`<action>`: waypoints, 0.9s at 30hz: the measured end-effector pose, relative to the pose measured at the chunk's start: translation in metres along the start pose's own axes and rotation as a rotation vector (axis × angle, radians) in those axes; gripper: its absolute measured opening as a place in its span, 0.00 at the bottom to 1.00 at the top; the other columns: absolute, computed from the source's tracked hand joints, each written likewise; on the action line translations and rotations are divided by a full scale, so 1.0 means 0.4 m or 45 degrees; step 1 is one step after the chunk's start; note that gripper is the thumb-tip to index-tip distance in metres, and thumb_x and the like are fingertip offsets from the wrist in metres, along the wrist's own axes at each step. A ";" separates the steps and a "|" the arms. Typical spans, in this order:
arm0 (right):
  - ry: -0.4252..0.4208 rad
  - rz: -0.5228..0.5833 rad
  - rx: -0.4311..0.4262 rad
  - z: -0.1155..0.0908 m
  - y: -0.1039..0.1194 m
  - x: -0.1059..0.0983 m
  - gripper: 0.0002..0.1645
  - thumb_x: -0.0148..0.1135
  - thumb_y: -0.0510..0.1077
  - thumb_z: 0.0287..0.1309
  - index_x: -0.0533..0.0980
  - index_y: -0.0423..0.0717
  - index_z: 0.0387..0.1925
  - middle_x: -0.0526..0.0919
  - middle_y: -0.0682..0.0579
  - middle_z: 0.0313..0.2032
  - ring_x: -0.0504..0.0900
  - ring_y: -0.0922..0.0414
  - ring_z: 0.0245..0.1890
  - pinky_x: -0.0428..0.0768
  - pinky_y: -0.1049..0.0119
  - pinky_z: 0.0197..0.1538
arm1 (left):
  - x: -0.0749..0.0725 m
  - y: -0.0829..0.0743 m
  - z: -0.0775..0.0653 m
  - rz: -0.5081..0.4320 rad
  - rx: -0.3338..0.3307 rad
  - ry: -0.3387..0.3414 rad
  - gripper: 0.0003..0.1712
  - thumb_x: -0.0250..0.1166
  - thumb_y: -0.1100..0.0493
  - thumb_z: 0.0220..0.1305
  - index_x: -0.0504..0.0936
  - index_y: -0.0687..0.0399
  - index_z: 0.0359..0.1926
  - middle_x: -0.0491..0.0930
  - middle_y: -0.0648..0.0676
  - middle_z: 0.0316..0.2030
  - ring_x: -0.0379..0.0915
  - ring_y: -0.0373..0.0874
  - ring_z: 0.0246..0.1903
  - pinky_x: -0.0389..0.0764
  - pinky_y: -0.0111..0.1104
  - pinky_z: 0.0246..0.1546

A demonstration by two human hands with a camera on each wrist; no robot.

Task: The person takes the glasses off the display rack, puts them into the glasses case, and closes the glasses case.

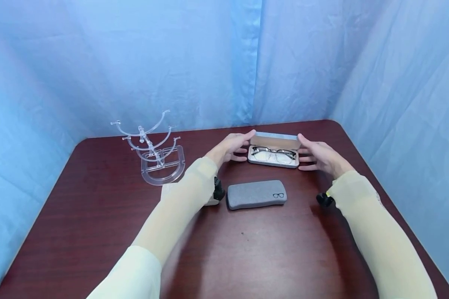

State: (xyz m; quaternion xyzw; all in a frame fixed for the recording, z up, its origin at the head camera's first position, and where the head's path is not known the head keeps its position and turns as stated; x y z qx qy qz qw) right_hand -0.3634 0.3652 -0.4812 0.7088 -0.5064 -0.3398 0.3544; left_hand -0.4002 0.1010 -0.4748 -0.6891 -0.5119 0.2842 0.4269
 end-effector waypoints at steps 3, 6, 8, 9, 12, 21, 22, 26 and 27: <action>-0.001 0.022 -0.005 0.000 0.006 0.000 0.58 0.47 0.73 0.70 0.33 0.47 0.81 0.41 0.35 0.79 0.52 0.36 0.74 0.78 0.46 0.61 | 0.005 -0.003 0.003 0.002 0.015 -0.047 0.39 0.66 0.34 0.65 0.73 0.50 0.68 0.75 0.55 0.60 0.70 0.57 0.63 0.84 0.46 0.49; 0.006 0.053 -0.009 0.003 0.006 0.000 0.57 0.48 0.72 0.70 0.34 0.48 0.81 0.40 0.37 0.79 0.53 0.37 0.74 0.78 0.47 0.61 | 0.005 -0.005 0.007 0.015 0.006 -0.053 0.37 0.66 0.34 0.65 0.74 0.49 0.68 0.76 0.54 0.57 0.70 0.56 0.63 0.84 0.46 0.49; 0.016 0.066 -0.010 0.006 0.001 0.000 0.57 0.48 0.71 0.71 0.33 0.49 0.81 0.39 0.38 0.79 0.52 0.37 0.74 0.78 0.47 0.61 | 0.005 -0.005 0.011 0.014 0.004 -0.034 0.37 0.67 0.35 0.65 0.74 0.49 0.67 0.76 0.53 0.57 0.70 0.56 0.63 0.84 0.47 0.49; 0.018 0.072 -0.006 0.007 -0.003 -0.001 0.57 0.48 0.71 0.71 0.33 0.49 0.81 0.38 0.38 0.79 0.52 0.37 0.74 0.78 0.48 0.61 | 0.006 -0.003 0.013 0.009 -0.002 -0.016 0.37 0.67 0.35 0.65 0.74 0.49 0.68 0.76 0.53 0.56 0.70 0.56 0.63 0.84 0.47 0.50; 0.024 0.072 0.006 0.010 -0.012 -0.002 0.56 0.47 0.71 0.71 0.32 0.50 0.81 0.38 0.39 0.79 0.50 0.37 0.75 0.79 0.48 0.60 | 0.010 0.006 0.017 -0.011 -0.023 0.026 0.39 0.67 0.35 0.64 0.72 0.49 0.69 0.75 0.53 0.57 0.69 0.56 0.64 0.84 0.48 0.51; 0.029 0.062 -0.015 0.004 -0.015 -0.005 0.55 0.49 0.69 0.72 0.35 0.49 0.81 0.41 0.38 0.79 0.57 0.40 0.71 0.79 0.48 0.61 | 0.014 0.011 0.018 -0.027 -0.018 0.065 0.39 0.67 0.38 0.66 0.71 0.49 0.71 0.73 0.53 0.62 0.68 0.56 0.64 0.83 0.49 0.51; 0.029 0.063 -0.016 0.004 -0.016 -0.006 0.55 0.49 0.69 0.72 0.36 0.48 0.81 0.42 0.38 0.78 0.58 0.41 0.70 0.79 0.48 0.61 | 0.015 0.011 0.019 -0.025 -0.016 0.080 0.39 0.67 0.38 0.66 0.70 0.50 0.71 0.72 0.53 0.63 0.68 0.56 0.65 0.83 0.49 0.52; 0.046 0.058 -0.032 0.008 -0.016 -0.007 0.54 0.49 0.67 0.73 0.37 0.48 0.81 0.42 0.38 0.78 0.62 0.45 0.67 0.78 0.49 0.61 | 0.013 0.013 0.023 -0.035 -0.010 0.100 0.38 0.68 0.40 0.66 0.71 0.49 0.71 0.71 0.54 0.65 0.66 0.56 0.67 0.83 0.49 0.52; 0.051 0.059 -0.034 0.009 -0.016 -0.007 0.53 0.49 0.67 0.73 0.36 0.47 0.81 0.41 0.38 0.78 0.62 0.45 0.67 0.78 0.49 0.62 | 0.011 0.014 0.024 -0.040 -0.011 0.103 0.37 0.68 0.40 0.67 0.72 0.49 0.71 0.71 0.54 0.66 0.66 0.56 0.67 0.83 0.49 0.52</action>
Point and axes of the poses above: each hand's wrist, its own z-axis towards the middle knuckle, its own x-axis out of the palm, y = z × x, the point moved 9 cm from there along z, towards the middle knuckle
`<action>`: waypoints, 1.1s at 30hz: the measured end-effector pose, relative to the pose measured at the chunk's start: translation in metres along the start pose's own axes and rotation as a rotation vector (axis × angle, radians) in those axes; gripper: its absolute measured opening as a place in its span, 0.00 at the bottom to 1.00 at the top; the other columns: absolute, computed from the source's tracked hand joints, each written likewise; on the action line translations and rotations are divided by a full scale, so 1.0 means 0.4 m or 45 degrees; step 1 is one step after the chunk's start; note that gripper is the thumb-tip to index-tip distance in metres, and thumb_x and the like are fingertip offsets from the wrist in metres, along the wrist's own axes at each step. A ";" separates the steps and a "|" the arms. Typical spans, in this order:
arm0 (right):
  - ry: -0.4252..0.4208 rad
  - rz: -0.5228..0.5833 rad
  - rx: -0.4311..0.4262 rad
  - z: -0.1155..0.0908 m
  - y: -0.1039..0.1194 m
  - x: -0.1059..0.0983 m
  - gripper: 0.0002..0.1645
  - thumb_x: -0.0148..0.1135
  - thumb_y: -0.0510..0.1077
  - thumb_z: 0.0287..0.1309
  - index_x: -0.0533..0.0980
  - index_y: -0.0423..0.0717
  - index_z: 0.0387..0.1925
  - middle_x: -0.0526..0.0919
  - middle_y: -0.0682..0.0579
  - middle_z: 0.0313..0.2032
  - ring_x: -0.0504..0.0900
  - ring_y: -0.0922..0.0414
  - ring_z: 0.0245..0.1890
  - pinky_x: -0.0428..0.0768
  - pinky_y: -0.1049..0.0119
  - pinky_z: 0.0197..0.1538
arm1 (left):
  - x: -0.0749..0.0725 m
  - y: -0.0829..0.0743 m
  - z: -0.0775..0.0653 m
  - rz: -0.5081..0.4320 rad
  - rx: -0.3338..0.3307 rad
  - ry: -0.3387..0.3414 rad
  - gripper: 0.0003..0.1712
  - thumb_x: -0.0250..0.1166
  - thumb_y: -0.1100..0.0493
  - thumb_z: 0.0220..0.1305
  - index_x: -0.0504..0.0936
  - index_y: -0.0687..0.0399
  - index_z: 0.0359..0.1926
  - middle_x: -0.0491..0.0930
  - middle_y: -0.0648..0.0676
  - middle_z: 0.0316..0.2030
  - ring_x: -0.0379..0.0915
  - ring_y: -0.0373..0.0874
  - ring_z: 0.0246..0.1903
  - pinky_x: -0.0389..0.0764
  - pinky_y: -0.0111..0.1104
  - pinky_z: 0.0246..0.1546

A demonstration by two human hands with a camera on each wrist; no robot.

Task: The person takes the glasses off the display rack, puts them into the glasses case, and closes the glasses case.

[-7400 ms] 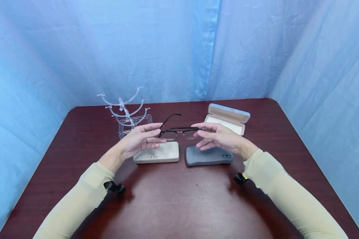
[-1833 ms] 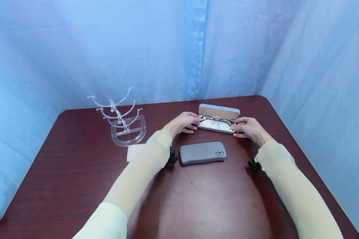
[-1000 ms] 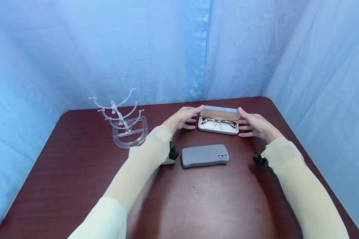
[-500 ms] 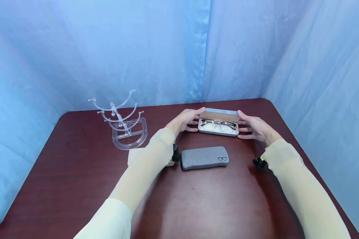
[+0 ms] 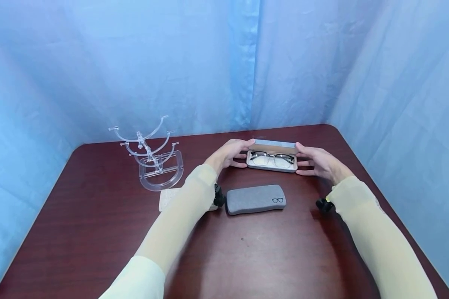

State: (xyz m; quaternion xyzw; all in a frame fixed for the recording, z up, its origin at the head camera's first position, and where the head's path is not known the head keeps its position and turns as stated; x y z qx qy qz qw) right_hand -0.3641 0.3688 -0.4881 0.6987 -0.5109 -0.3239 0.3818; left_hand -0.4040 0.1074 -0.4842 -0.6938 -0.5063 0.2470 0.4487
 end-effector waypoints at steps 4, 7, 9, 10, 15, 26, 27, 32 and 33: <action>0.008 -0.001 -0.016 0.002 -0.001 0.002 0.52 0.48 0.65 0.74 0.37 0.46 0.81 0.42 0.38 0.78 0.64 0.47 0.65 0.79 0.52 0.61 | -0.004 0.004 0.001 -0.023 -0.001 0.018 0.34 0.69 0.42 0.67 0.74 0.47 0.69 0.72 0.53 0.66 0.65 0.55 0.67 0.83 0.49 0.53; -0.007 0.008 -0.023 0.003 -0.001 -0.003 0.51 0.49 0.65 0.74 0.39 0.47 0.81 0.43 0.39 0.78 0.68 0.51 0.63 0.79 0.53 0.61 | -0.007 0.002 0.002 -0.031 0.005 0.018 0.33 0.69 0.42 0.66 0.75 0.47 0.68 0.72 0.53 0.65 0.65 0.54 0.67 0.83 0.49 0.53; -0.010 0.013 -0.027 0.004 0.001 -0.004 0.51 0.50 0.65 0.73 0.40 0.48 0.81 0.44 0.40 0.78 0.70 0.54 0.61 0.79 0.52 0.61 | -0.010 0.000 0.003 -0.033 0.009 0.013 0.33 0.70 0.42 0.65 0.75 0.47 0.67 0.73 0.52 0.64 0.66 0.54 0.67 0.83 0.49 0.53; -0.010 0.012 -0.030 0.005 0.001 -0.005 0.51 0.51 0.65 0.73 0.40 0.48 0.81 0.44 0.40 0.78 0.71 0.55 0.59 0.79 0.52 0.61 | -0.010 -0.001 0.002 -0.033 0.011 0.012 0.34 0.70 0.41 0.65 0.75 0.47 0.67 0.73 0.53 0.64 0.66 0.54 0.67 0.82 0.49 0.53; -0.007 0.014 -0.030 0.006 0.002 -0.005 0.50 0.49 0.64 0.74 0.40 0.47 0.81 0.44 0.40 0.77 0.73 0.58 0.56 0.79 0.52 0.61 | -0.008 -0.003 -0.002 -0.040 0.010 0.018 0.33 0.70 0.42 0.66 0.75 0.48 0.67 0.72 0.53 0.65 0.66 0.54 0.67 0.81 0.50 0.54; 0.007 -0.017 -0.051 -0.006 0.001 -0.006 0.50 0.51 0.63 0.74 0.42 0.42 0.80 0.54 0.44 0.71 0.79 0.58 0.52 0.80 0.53 0.60 | -0.006 0.003 -0.003 -0.077 0.012 0.043 0.30 0.71 0.45 0.65 0.78 0.49 0.65 0.69 0.54 0.68 0.65 0.54 0.68 0.81 0.50 0.56; 0.007 -0.011 -0.050 -0.005 0.000 -0.006 0.50 0.52 0.62 0.74 0.43 0.41 0.80 0.56 0.45 0.70 0.80 0.58 0.51 0.80 0.53 0.60 | -0.007 0.005 -0.002 -0.078 0.013 0.043 0.30 0.71 0.46 0.65 0.78 0.49 0.65 0.69 0.54 0.67 0.65 0.54 0.68 0.81 0.50 0.55; 0.022 0.007 -0.033 -0.006 -0.006 -0.005 0.52 0.52 0.62 0.74 0.38 0.44 0.81 0.50 0.42 0.74 0.79 0.60 0.52 0.79 0.52 0.62 | -0.008 0.010 -0.001 -0.083 0.000 0.055 0.30 0.71 0.46 0.65 0.77 0.49 0.65 0.68 0.55 0.68 0.64 0.55 0.68 0.81 0.50 0.55; 0.025 0.004 -0.031 -0.007 -0.007 -0.004 0.52 0.52 0.62 0.74 0.37 0.45 0.81 0.48 0.41 0.75 0.79 0.61 0.52 0.78 0.52 0.62 | -0.008 0.011 -0.002 -0.086 -0.005 0.059 0.30 0.71 0.47 0.65 0.77 0.49 0.65 0.68 0.54 0.69 0.63 0.55 0.69 0.81 0.50 0.55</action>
Point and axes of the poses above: each hand's wrist, its own z-axis towards the middle knuckle, its own x-axis out of the palm, y = z × x, the point moved 9 cm from there along z, towards the middle knuckle
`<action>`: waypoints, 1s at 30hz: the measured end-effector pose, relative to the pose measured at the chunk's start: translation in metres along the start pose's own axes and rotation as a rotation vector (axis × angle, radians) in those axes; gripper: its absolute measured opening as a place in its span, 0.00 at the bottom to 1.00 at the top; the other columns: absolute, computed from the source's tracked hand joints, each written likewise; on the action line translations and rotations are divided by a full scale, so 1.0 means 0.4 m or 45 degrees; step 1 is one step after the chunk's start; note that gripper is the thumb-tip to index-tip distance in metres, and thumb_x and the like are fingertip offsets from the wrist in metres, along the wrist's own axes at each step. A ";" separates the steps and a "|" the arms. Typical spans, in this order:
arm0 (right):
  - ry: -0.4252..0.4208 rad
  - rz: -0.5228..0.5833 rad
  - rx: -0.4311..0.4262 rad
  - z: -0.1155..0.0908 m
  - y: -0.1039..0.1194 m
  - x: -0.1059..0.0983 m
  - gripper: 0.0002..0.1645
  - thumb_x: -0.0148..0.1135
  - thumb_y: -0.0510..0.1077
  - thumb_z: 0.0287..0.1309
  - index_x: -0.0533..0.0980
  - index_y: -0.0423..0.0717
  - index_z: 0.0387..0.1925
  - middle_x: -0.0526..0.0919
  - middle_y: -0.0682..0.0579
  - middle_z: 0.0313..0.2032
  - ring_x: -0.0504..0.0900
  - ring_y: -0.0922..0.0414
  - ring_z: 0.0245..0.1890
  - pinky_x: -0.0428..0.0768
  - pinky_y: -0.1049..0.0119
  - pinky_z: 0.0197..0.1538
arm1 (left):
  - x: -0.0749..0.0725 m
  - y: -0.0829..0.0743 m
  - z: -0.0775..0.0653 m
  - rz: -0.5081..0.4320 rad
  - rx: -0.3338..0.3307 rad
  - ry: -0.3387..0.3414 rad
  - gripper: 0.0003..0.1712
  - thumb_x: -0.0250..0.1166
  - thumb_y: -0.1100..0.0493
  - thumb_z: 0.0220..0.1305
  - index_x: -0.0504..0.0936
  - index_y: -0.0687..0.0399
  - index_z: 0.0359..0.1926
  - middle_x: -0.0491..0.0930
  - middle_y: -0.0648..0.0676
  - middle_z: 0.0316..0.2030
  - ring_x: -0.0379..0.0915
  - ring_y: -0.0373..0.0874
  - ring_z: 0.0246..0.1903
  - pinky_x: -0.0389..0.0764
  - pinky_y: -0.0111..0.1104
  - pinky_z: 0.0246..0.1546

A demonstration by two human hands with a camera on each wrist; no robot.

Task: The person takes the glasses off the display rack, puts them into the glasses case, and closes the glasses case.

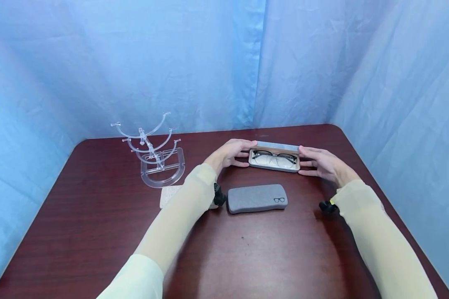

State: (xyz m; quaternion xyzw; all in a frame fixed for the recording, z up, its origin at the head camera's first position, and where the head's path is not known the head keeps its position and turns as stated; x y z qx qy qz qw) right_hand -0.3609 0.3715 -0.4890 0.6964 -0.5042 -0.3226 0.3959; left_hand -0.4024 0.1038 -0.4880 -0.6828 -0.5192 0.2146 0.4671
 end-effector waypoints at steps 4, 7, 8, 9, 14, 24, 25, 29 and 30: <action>0.011 -0.015 -0.005 -0.003 -0.001 0.001 0.52 0.51 0.62 0.75 0.36 0.46 0.81 0.45 0.40 0.77 0.78 0.61 0.53 0.77 0.51 0.63 | -0.001 -0.001 -0.002 -0.004 -0.004 0.009 0.30 0.72 0.47 0.65 0.78 0.50 0.65 0.68 0.54 0.69 0.63 0.55 0.69 0.81 0.50 0.55; 0.023 -0.005 -0.010 -0.002 -0.001 0.003 0.50 0.51 0.60 0.75 0.37 0.45 0.81 0.47 0.42 0.76 0.79 0.60 0.53 0.77 0.51 0.63 | -0.003 -0.002 -0.003 -0.003 0.002 0.009 0.28 0.72 0.48 0.65 0.79 0.50 0.64 0.69 0.52 0.68 0.63 0.55 0.69 0.81 0.51 0.55; 0.024 -0.002 -0.007 -0.003 -0.001 0.002 0.50 0.51 0.60 0.75 0.37 0.45 0.81 0.48 0.43 0.75 0.79 0.60 0.53 0.77 0.52 0.63 | -0.003 -0.002 -0.003 -0.005 0.002 0.010 0.28 0.72 0.48 0.65 0.79 0.50 0.63 0.70 0.52 0.68 0.63 0.55 0.69 0.81 0.51 0.55; 0.027 0.001 -0.004 -0.003 -0.002 0.002 0.50 0.51 0.59 0.76 0.37 0.45 0.81 0.49 0.44 0.75 0.80 0.60 0.53 0.77 0.51 0.63 | -0.003 -0.001 -0.003 -0.003 0.000 0.008 0.28 0.72 0.49 0.65 0.79 0.50 0.64 0.70 0.52 0.68 0.64 0.55 0.69 0.82 0.51 0.54; 0.060 0.036 -0.011 -0.003 -0.007 0.000 0.48 0.51 0.56 0.77 0.37 0.45 0.81 0.52 0.44 0.73 0.79 0.59 0.54 0.76 0.52 0.64 | -0.004 0.002 0.002 -0.020 -0.003 0.023 0.33 0.73 0.51 0.64 0.76 0.52 0.68 0.72 0.52 0.66 0.66 0.54 0.67 0.81 0.51 0.55; 0.128 0.144 -0.077 -0.015 -0.002 0.005 0.45 0.54 0.45 0.76 0.41 0.45 0.81 0.74 0.54 0.61 0.79 0.56 0.57 0.76 0.52 0.64 | -0.001 0.001 -0.001 -0.055 0.025 0.109 0.39 0.73 0.59 0.64 0.69 0.57 0.73 0.78 0.53 0.60 0.65 0.53 0.69 0.79 0.51 0.58; 0.133 0.137 -0.082 -0.017 -0.003 0.006 0.45 0.54 0.44 0.77 0.40 0.45 0.81 0.73 0.53 0.61 0.79 0.56 0.58 0.75 0.52 0.65 | -0.001 0.002 -0.002 -0.057 0.029 0.110 0.39 0.73 0.60 0.63 0.69 0.58 0.73 0.78 0.53 0.59 0.66 0.53 0.68 0.79 0.51 0.58; 0.093 0.014 -0.084 -0.017 -0.009 0.013 0.48 0.58 0.43 0.74 0.40 0.45 0.81 0.62 0.47 0.69 0.79 0.62 0.56 0.76 0.52 0.64 | -0.005 0.006 -0.009 -0.060 0.046 0.092 0.36 0.71 0.66 0.63 0.70 0.60 0.71 0.81 0.55 0.54 0.74 0.53 0.61 0.80 0.49 0.57; 0.080 -0.024 -0.085 -0.016 -0.009 0.016 0.49 0.60 0.43 0.73 0.40 0.45 0.81 0.59 0.46 0.70 0.79 0.64 0.55 0.76 0.53 0.63 | -0.008 0.008 -0.010 -0.062 0.049 0.080 0.35 0.71 0.68 0.63 0.71 0.60 0.71 0.81 0.55 0.53 0.76 0.53 0.59 0.80 0.49 0.57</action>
Point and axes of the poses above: each hand's wrist, its own z-axis towards the middle knuckle, its own x-axis out of the palm, y = z × x, the point moved 9 cm from there along z, towards the middle knuckle
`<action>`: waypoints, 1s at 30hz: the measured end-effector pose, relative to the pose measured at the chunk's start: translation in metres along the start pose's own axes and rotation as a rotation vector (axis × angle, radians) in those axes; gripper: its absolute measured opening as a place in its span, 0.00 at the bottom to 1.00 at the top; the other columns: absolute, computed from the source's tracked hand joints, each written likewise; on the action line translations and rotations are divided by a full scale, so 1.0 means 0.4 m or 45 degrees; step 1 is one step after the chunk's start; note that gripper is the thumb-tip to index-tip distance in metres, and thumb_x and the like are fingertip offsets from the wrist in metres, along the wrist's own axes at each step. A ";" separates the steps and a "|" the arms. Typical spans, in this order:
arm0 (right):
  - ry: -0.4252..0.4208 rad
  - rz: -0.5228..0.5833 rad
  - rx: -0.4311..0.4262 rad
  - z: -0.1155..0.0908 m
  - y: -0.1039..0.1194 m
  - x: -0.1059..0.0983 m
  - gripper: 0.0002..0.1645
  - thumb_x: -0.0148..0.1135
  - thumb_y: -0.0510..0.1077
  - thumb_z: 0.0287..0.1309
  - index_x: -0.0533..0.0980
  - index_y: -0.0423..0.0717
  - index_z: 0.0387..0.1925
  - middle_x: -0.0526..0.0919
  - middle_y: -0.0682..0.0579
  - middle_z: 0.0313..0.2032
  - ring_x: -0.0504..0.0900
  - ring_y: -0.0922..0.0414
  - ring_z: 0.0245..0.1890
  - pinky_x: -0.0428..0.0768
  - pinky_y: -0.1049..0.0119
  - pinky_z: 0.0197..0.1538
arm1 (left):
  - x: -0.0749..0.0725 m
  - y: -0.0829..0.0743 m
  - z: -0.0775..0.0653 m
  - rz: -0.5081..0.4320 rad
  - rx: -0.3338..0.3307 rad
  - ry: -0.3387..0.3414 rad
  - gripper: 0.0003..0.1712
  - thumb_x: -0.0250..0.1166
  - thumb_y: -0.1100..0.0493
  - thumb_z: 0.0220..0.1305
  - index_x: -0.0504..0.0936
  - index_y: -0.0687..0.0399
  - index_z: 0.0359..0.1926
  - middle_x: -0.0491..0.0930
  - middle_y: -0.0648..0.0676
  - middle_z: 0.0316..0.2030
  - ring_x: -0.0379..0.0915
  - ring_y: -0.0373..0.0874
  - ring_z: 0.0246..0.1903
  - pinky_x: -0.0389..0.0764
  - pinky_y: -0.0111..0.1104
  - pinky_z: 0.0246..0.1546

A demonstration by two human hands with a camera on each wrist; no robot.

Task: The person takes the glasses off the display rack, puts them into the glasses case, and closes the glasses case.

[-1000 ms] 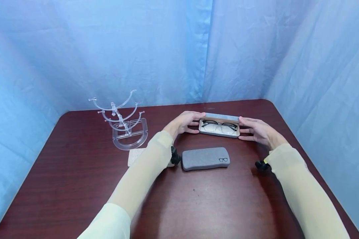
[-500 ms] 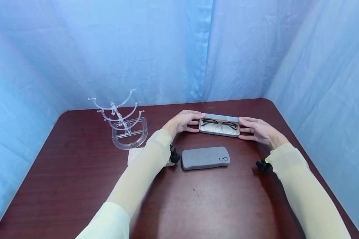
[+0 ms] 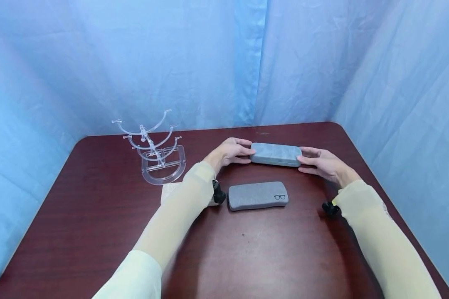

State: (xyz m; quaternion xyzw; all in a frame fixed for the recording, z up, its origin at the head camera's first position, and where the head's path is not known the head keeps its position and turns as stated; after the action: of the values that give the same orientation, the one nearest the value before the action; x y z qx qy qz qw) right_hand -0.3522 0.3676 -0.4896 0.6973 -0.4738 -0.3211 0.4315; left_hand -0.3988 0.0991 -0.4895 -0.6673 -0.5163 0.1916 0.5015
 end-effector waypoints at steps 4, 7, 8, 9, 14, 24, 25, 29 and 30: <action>-0.020 -0.134 -0.009 0.009 0.002 0.010 0.53 0.64 0.42 0.70 0.41 0.44 0.81 0.52 0.38 0.74 0.79 0.65 0.55 0.77 0.54 0.62 | -0.009 0.004 -0.002 0.008 0.025 -0.050 0.33 0.68 0.74 0.63 0.73 0.61 0.69 0.80 0.57 0.54 0.81 0.54 0.53 0.81 0.49 0.56; -0.032 -0.165 -0.002 0.011 0.003 0.013 0.54 0.65 0.41 0.69 0.40 0.44 0.81 0.50 0.37 0.75 0.80 0.65 0.55 0.77 0.56 0.62 | -0.012 0.005 -0.001 0.015 0.035 -0.070 0.32 0.67 0.74 0.64 0.74 0.61 0.69 0.79 0.57 0.55 0.83 0.53 0.50 0.81 0.48 0.56; -0.039 -0.170 0.003 0.010 0.002 0.012 0.54 0.65 0.41 0.69 0.40 0.44 0.81 0.50 0.38 0.75 0.80 0.65 0.55 0.77 0.56 0.62 | -0.013 0.006 -0.001 0.013 0.034 -0.075 0.32 0.67 0.74 0.64 0.74 0.61 0.69 0.79 0.57 0.56 0.83 0.52 0.50 0.81 0.48 0.56; -0.044 -0.171 0.005 0.010 0.002 0.011 0.54 0.65 0.41 0.69 0.40 0.44 0.81 0.50 0.38 0.75 0.81 0.65 0.54 0.77 0.56 0.62 | -0.014 0.007 0.001 0.011 0.031 -0.084 0.32 0.68 0.74 0.63 0.75 0.60 0.68 0.79 0.56 0.55 0.83 0.51 0.49 0.81 0.48 0.55; -0.055 -0.158 -0.003 0.010 0.000 0.007 0.54 0.66 0.43 0.68 0.41 0.44 0.81 0.55 0.38 0.73 0.80 0.65 0.55 0.77 0.55 0.62 | -0.012 0.008 0.006 0.002 0.032 -0.096 0.31 0.68 0.74 0.63 0.77 0.58 0.67 0.79 0.55 0.54 0.83 0.51 0.48 0.81 0.48 0.55; -0.058 -0.134 0.005 0.013 -0.005 0.005 0.55 0.66 0.43 0.68 0.40 0.45 0.81 0.52 0.39 0.74 0.78 0.68 0.53 0.78 0.56 0.62 | -0.018 0.005 0.003 0.145 0.071 -0.096 0.27 0.71 0.68 0.63 0.79 0.58 0.64 0.82 0.54 0.48 0.82 0.53 0.52 0.84 0.45 0.51; -0.060 -0.130 0.008 0.013 -0.006 0.005 0.55 0.66 0.43 0.68 0.40 0.45 0.81 0.51 0.39 0.75 0.79 0.68 0.53 0.78 0.56 0.62 | -0.018 0.005 0.002 0.165 0.073 -0.095 0.27 0.71 0.67 0.64 0.79 0.58 0.63 0.82 0.54 0.47 0.81 0.53 0.53 0.84 0.45 0.50; -0.063 -0.125 0.021 0.015 -0.009 0.004 0.55 0.66 0.43 0.68 0.40 0.46 0.81 0.49 0.39 0.76 0.79 0.69 0.52 0.78 0.57 0.61 | -0.018 0.001 -0.005 0.304 0.127 -0.103 0.25 0.71 0.63 0.65 0.78 0.58 0.63 0.82 0.54 0.45 0.80 0.51 0.52 0.86 0.43 0.47; -0.060 -0.117 0.022 0.017 -0.010 0.004 0.55 0.66 0.43 0.68 0.40 0.46 0.81 0.48 0.39 0.76 0.79 0.69 0.52 0.78 0.57 0.62 | -0.016 -0.001 -0.006 0.348 0.152 -0.106 0.25 0.70 0.62 0.66 0.78 0.58 0.62 0.82 0.53 0.45 0.80 0.50 0.51 0.86 0.43 0.46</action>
State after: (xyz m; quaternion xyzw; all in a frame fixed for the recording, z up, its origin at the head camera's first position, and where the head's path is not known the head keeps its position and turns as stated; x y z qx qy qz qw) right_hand -0.3559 0.3648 -0.4961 0.7143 -0.4539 -0.3529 0.3990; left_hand -0.3997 0.0922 -0.4898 -0.6918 -0.4290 0.3159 0.4875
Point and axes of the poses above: each hand's wrist, its own z-axis towards the middle knuckle, its own x-axis out of the palm, y = z × x, the point moved 9 cm from there along z, towards the middle knuckle
